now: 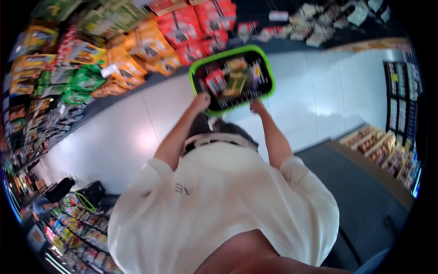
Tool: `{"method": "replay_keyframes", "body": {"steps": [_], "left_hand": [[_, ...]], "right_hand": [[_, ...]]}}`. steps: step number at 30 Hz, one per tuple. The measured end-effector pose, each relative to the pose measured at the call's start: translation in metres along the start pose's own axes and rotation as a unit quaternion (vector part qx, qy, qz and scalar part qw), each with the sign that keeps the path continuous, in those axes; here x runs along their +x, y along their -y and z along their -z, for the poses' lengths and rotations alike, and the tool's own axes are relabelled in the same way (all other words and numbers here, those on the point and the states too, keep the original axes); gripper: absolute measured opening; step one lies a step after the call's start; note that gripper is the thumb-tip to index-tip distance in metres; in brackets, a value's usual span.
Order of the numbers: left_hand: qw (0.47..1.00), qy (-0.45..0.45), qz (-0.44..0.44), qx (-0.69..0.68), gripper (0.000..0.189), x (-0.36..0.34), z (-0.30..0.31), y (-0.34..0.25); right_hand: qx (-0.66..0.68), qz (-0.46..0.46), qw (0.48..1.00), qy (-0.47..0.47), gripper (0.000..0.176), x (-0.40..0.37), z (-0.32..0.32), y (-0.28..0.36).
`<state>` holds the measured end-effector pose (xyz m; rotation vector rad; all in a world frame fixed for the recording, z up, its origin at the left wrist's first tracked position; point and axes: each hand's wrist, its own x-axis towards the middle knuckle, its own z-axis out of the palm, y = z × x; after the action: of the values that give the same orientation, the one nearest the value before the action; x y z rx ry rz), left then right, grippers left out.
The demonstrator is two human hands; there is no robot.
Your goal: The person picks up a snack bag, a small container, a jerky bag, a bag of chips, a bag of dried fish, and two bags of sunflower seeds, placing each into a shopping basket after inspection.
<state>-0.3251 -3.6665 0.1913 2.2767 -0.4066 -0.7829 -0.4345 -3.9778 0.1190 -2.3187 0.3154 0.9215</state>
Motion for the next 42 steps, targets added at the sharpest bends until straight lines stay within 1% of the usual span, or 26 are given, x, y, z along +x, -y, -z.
{"method": "replay_keyframes", "body": {"steps": [1, 2, 3, 4, 5, 6, 7, 8, 9, 11, 12, 13, 14, 16, 17, 23, 25, 28, 31, 33, 35, 37, 38, 39, 40, 42], "left_hand": [[1.0, -0.019, -0.003, -0.016, 0.017, -0.013, 0.003, 0.014], [0.998, 0.027, 0.043, 0.025, 0.02, -0.027, 0.015, 0.018], [0.997, -0.019, 0.053, 0.052, 0.023, -0.04, 0.017, 0.034], [0.996, 0.001, 0.036, 0.085, 0.025, -0.048, 0.02, 0.062], [0.993, -0.055, 0.08, 0.066, 0.026, -0.068, 0.03, 0.06], [0.992, -0.052, 0.111, 0.045, 0.027, -0.086, 0.04, 0.064], [0.99, -0.065, 0.083, 0.094, 0.027, -0.099, 0.042, 0.081], [0.987, -0.067, 0.125, 0.074, 0.026, -0.11, 0.047, 0.092], [0.983, -0.062, 0.168, 0.049, 0.024, -0.123, 0.047, 0.102], [0.94, -0.081, 0.298, -0.143, 0.02, -0.139, 0.038, 0.138], [0.94, -0.086, 0.297, -0.144, 0.02, -0.148, 0.033, 0.16], [0.976, -0.057, 0.211, 0.01, 0.022, -0.157, 0.027, 0.182], [0.979, -0.027, 0.117, 0.165, 0.028, -0.166, 0.023, 0.196], [0.942, 0.011, 0.106, 0.32, 0.035, -0.176, 0.02, 0.21], [0.937, 0.037, 0.094, 0.335, 0.032, -0.179, 0.022, 0.216], [0.946, 0.059, 0.084, 0.309, 0.024, -0.178, 0.051, 0.234], [0.954, 0.007, 0.037, 0.298, 0.022, -0.171, 0.063, 0.245], [0.968, -0.031, 0.025, 0.25, 0.022, -0.162, 0.087, 0.253], [0.983, -0.025, 0.041, 0.178, 0.023, -0.156, 0.113, 0.264], [0.979, -0.027, 0.016, 0.201, 0.024, -0.156, 0.128, 0.275], [0.975, -0.028, -0.01, 0.222, 0.025, -0.157, 0.138, 0.291], [0.974, -0.009, 0.004, 0.226, 0.024, -0.157, 0.143, 0.315], [0.974, -0.004, 0.0, 0.225, 0.024, -0.157, 0.143, 0.329], [0.991, -0.026, 0.123, -0.042, 0.024, -0.153, 0.14, 0.348], [0.922, -0.044, 0.237, -0.303, 0.024, -0.15, 0.14, 0.36], [0.922, -0.032, 0.237, -0.304, 0.025, -0.15, 0.146, 0.372]], "right_hand": [[0.059, 0.02, 0.998, -0.028, 0.021, -0.013, 0.0, 0.005], [0.075, 0.071, 0.994, -0.033, 0.022, 0.002, -0.025, -0.024], [-0.001, 0.041, 0.999, 0.021, 0.024, 0.026, -0.05, -0.062], [-0.093, 0.266, 0.959, -0.028, 0.026, 0.056, -0.086, -0.115], [-0.191, 0.232, 0.954, -0.004, 0.027, 0.016, -0.06, -0.066], [-0.24, 0.211, 0.947, 0.043, 0.028, 0.01, -0.062, -0.062], [-0.269, 0.195, 0.94, 0.079, 0.023, -0.005, -0.054, -0.045], [0.049, -0.015, 0.993, 0.106, 0.019, -0.02, -0.047, -0.025], [0.362, -0.224, 0.896, 0.127, 0.016, -0.033, -0.044, -0.007], [0.317, -0.213, 0.914, 0.139, 0.014, -0.037, -0.033, 0.018], [0.316, -0.2, 0.918, 0.131, 0.014, -0.035, -0.03, 0.026], [0.314, -0.198, 0.919, 0.13, 0.014, -0.036, -0.026, 0.036], [0.309, -0.17, 0.928, 0.117, 0.015, -0.037, -0.019, 0.048], [0.315, -0.124, 0.937, 0.083, 0.019, -0.037, -0.011, 0.067], [0.316, -0.118, 0.938, 0.077, 0.019, -0.036, -0.007, 0.077], [0.314, -0.107, 0.943, 0.037, 0.018, -0.044, 0.0, 0.114], [0.318, -0.118, 0.94, 0.039, 0.018, -0.043, -0.01, 0.122], [0.333, -0.14, 0.932, 0.03, 0.014, -0.047, -0.023, 0.144], [0.335, -0.156, 0.928, 0.04, 0.013, -0.045, -0.033, 0.164], [0.328, -0.164, 0.928, 0.058, 0.014, -0.037, -0.044, 0.17], [0.194, -0.086, 0.975, 0.064, 0.013, -0.024, -0.057, 0.169], [0.184, -0.089, 0.978, 0.052, 0.014, -0.023, -0.054, 0.185], [-0.099, 0.068, 0.992, 0.025, 0.016, -0.021, -0.05, 0.192], [-0.373, 0.217, 0.902, -0.003, 0.017, -0.022, -0.049, 0.2], [-0.255, 0.136, 0.957, -0.031, 0.019, -0.009, -0.06, 0.192], [-0.292, 0.153, 0.942, -0.055, 0.017, -0.005, -0.063, 0.199]]}}
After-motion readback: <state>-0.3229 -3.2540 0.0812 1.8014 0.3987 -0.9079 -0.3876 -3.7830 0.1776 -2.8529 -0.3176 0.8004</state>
